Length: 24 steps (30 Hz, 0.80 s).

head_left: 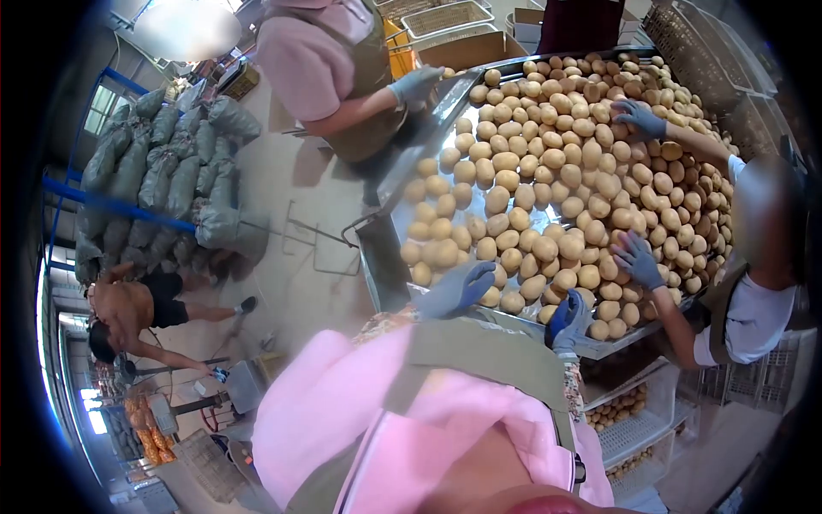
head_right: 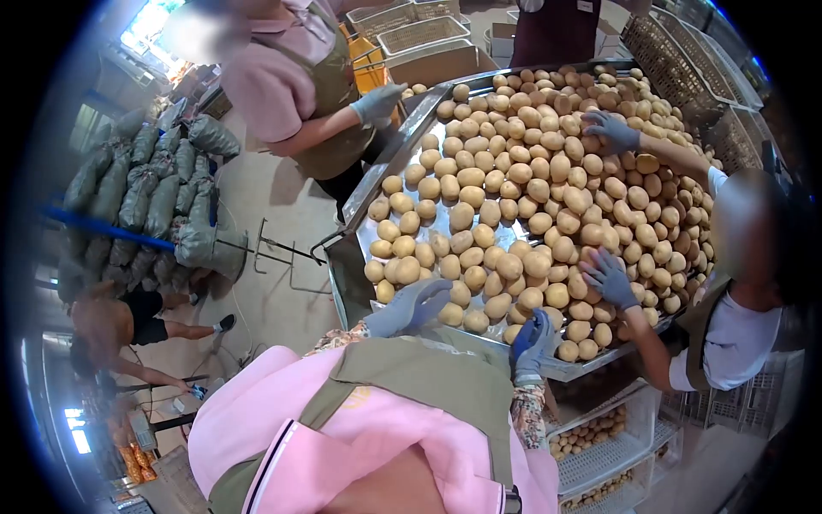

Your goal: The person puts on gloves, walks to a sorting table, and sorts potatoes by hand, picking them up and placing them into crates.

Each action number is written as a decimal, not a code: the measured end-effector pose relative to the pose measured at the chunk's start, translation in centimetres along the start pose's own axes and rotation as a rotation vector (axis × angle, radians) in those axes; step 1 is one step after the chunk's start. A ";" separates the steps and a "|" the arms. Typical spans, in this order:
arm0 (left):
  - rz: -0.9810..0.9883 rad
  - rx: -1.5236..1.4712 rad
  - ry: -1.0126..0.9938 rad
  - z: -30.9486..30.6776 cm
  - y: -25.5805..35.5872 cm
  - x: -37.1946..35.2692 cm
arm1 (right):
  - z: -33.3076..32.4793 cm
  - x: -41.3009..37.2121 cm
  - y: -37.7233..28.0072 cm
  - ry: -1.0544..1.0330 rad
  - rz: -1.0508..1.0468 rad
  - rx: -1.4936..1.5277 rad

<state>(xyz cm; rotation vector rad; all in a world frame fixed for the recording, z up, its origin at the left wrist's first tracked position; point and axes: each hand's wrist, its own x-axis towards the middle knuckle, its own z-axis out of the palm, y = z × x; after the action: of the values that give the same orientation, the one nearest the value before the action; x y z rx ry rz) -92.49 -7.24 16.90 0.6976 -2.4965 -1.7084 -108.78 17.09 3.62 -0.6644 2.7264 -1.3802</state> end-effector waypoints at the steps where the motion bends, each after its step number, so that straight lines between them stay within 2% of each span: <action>1: -0.014 0.026 0.012 1.1 -2.9 -0.1 | 0.2 -0.2 -0.5 0.012 0.028 0.020; 2: -0.008 0.061 0.017 2.0 -5.1 0.3 | 0.0 -0.7 -0.9 0.047 0.032 0.020; 4: 0.036 0.038 0.038 2.0 -4.9 2.3 | 0.1 -0.4 -1.4 -0.018 -0.030 -0.240; 5: 0.032 -0.035 0.046 2.1 -3.6 1.7 | 0.3 -0.1 -1.3 0.044 -0.022 -0.233; 7: 0.004 -0.024 0.010 1.9 -1.0 1.1 | 0.2 -0.1 -1.1 0.036 -0.159 -0.211; 11: -0.016 -0.004 -0.136 0.8 4.0 1.3 | 0.3 0.0 -1.0 0.067 -0.168 -0.219; 14: 0.047 0.058 -0.115 2.8 0.5 2.6 | 0.1 0.0 -1.3 0.027 -0.166 -0.203; 19: 0.007 0.057 -0.067 2.0 4.8 0.9 | 0.2 0.1 -1.1 -0.010 -0.178 -0.195; 21: 0.034 0.093 -0.035 1.8 6.4 0.4 | 0.2 0.2 -1.4 0.053 -0.209 -0.216; 24: 0.045 0.160 0.010 4.5 -0.5 1.7 | 0.1 0.1 -1.5 0.030 -0.186 -0.207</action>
<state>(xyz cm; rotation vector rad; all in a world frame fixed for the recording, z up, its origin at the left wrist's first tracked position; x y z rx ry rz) -95.14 -4.11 14.35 0.6525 -2.6421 -1.5003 -108.33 16.20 4.78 -0.9373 2.9234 -1.1533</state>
